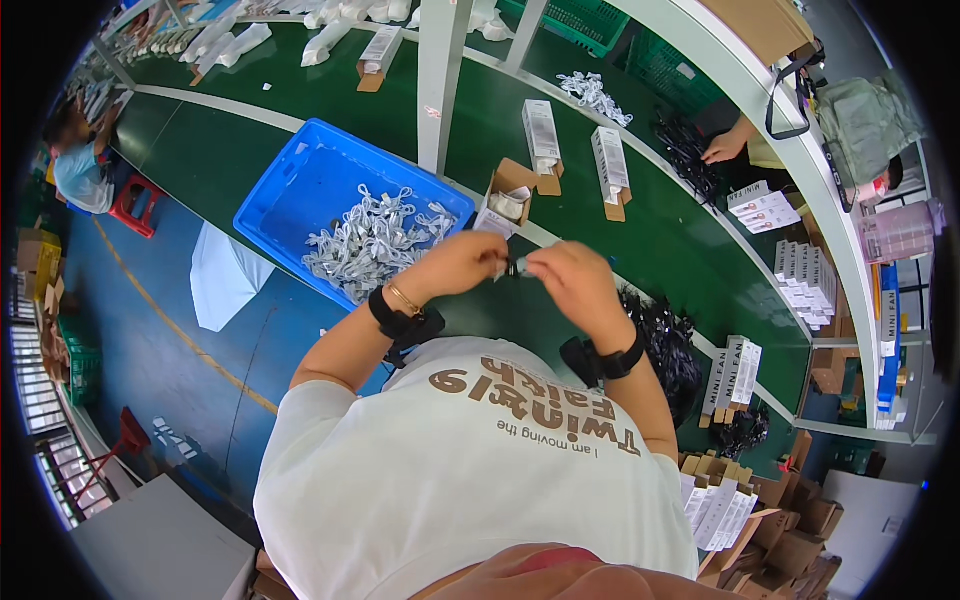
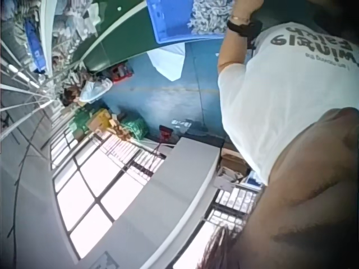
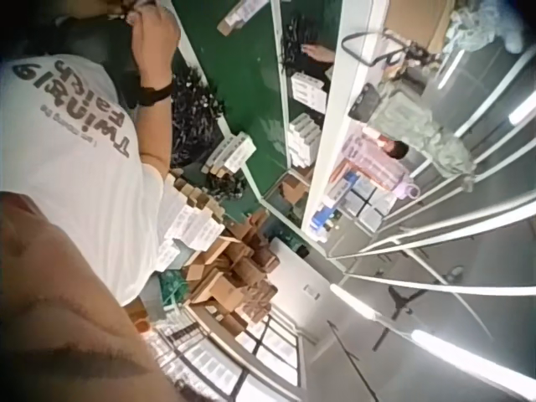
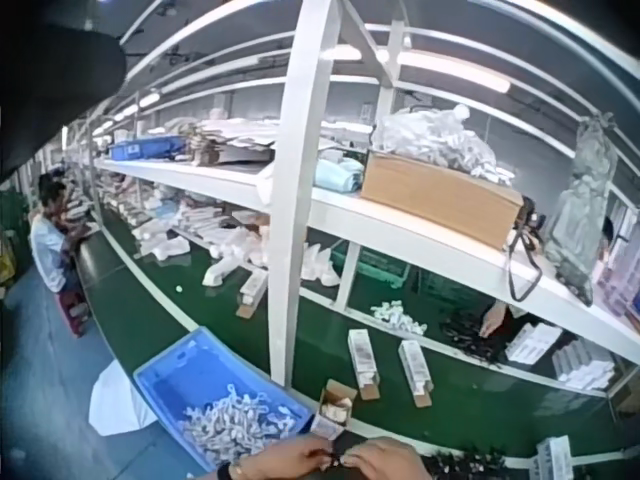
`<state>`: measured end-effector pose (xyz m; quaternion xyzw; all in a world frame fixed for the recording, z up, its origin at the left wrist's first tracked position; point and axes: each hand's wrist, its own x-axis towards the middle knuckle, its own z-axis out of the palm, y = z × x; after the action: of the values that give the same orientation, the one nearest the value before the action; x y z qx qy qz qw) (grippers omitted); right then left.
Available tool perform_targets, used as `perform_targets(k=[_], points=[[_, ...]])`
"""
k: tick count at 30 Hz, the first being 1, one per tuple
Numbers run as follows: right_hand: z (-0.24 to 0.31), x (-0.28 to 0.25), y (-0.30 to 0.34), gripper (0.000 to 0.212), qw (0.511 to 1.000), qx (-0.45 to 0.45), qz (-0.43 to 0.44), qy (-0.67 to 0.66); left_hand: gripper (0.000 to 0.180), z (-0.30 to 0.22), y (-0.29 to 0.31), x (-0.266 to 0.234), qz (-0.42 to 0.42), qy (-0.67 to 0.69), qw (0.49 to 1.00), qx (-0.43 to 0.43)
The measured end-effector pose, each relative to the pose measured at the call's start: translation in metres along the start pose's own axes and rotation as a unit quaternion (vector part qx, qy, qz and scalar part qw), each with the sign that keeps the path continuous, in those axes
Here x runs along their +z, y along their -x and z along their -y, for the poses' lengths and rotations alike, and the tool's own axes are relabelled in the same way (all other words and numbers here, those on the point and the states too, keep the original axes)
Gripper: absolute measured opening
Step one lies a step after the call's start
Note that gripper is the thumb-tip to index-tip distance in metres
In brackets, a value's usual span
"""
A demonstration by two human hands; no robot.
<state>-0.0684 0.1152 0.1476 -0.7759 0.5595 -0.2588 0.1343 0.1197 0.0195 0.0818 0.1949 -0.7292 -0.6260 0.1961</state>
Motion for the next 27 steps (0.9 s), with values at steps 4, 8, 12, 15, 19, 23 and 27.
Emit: perform_targets(k=[4,8,12,15,19,23,27], points=[[-0.032,0.028,-0.014,0.016,0.968,0.046,-0.031,-0.244,0.009,0.003,0.000,-0.009,0.105,0.212,0.972,-0.009],[-0.013,0.062,-0.031,0.023,0.832,0.166,-0.107,-0.519,0.015,0.012,-0.014,-0.009,-0.062,0.324,0.944,0.018],[-0.018,0.081,-0.039,0.029,0.795,0.201,-0.138,-0.556,0.027,0.029,-0.017,-0.003,-0.242,-0.057,0.962,0.115],[-0.035,0.073,-0.051,0.030,0.887,0.171,-0.120,-0.412,0.039,0.040,-0.023,-0.003,-0.301,-0.233,0.912,0.154],[-0.052,0.058,-0.056,0.026,0.994,0.101,-0.025,-0.028,0.060,0.061,-0.040,-0.010,-0.339,-0.213,0.904,0.147],[-0.055,0.063,-0.047,0.018,0.982,0.062,0.059,0.169,0.075,0.099,-0.065,-0.015,-0.262,-0.177,0.939,0.136],[-0.072,0.071,-0.035,0.014,0.986,0.080,0.016,0.143,0.081,0.109,-0.079,-0.013,-0.147,-0.148,0.970,0.125]])
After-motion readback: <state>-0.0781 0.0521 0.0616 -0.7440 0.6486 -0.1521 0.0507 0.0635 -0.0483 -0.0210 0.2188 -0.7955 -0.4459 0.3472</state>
